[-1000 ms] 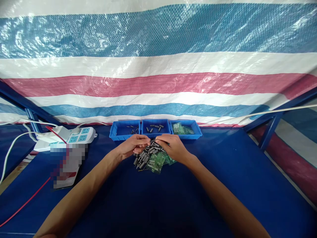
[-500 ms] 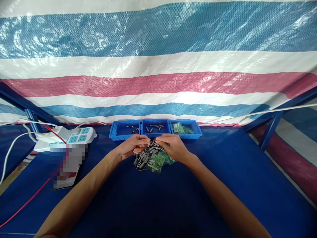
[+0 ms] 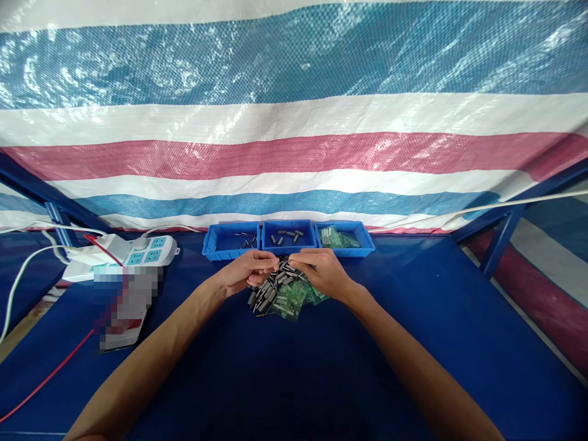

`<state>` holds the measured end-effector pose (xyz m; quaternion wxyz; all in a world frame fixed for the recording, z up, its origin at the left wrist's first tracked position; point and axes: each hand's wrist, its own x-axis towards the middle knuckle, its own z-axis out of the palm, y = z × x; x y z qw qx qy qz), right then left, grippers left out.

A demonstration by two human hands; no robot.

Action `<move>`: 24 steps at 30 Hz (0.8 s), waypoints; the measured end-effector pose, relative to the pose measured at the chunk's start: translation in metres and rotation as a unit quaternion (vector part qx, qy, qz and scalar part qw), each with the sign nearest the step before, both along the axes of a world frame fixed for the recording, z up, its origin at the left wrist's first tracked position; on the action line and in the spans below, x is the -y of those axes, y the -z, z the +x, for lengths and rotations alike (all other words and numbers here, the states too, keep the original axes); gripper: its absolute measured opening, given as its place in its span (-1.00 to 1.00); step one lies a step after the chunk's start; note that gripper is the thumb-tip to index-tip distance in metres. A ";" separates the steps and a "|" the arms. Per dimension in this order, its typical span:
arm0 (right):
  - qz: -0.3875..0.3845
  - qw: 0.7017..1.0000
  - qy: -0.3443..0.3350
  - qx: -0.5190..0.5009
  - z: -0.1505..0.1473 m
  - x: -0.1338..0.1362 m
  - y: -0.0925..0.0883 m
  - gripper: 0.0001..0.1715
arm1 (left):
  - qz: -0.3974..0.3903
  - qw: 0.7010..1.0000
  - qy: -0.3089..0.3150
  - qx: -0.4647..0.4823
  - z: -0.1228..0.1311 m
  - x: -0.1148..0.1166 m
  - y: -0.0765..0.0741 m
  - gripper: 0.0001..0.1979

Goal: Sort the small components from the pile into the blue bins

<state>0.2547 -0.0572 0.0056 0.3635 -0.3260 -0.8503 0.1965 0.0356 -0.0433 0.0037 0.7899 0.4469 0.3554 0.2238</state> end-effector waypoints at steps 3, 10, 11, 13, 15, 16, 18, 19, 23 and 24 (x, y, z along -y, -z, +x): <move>-0.003 1.000 -0.001 0.002 0.000 0.000 0.001 -0.61 | -0.006 1.000 0.003 0.004 0.000 0.000 0.000 -0.76; -0.020 1.000 -0.005 0.012 0.001 -0.001 0.000 -0.59 | -0.018 1.000 0.007 0.010 -0.001 -0.001 0.000 -0.75; -0.021 1.000 -0.005 0.013 0.001 -0.001 0.000 -0.59 | -0.019 1.000 0.007 0.010 -0.001 -0.001 0.000 -0.75; -0.020 1.000 -0.006 0.013 0.002 -0.001 0.000 -0.60 | -0.023 1.000 0.008 0.011 -0.001 -0.001 -0.001 -0.75; -0.018 1.000 -0.009 0.011 0.002 -0.001 0.000 -0.62 | -0.026 0.999 0.011 0.017 -0.001 0.000 -0.002 -0.76; -0.017 1.000 -0.011 0.009 0.002 -0.001 0.000 -0.62 | -0.029 0.999 0.014 0.019 -0.001 0.000 -0.002 -0.76; -0.011 1.000 -0.013 0.004 0.002 -0.001 0.000 -0.64 | -0.033 0.999 0.018 0.023 0.000 0.000 -0.002 -0.77; -0.008 1.000 -0.013 0.003 0.002 -0.001 0.000 -0.64 | -0.035 0.999 0.019 0.025 -0.001 0.000 -0.001 -0.77; 0.002 1.000 -0.012 0.003 0.002 -0.002 0.001 -0.63 | -0.038 0.999 0.017 0.027 -0.001 0.000 -0.001 -0.78; 0.002 1.000 -0.012 0.003 0.002 -0.002 0.001 -0.63 | -0.038 0.999 0.017 0.026 -0.001 0.000 -0.001 -0.78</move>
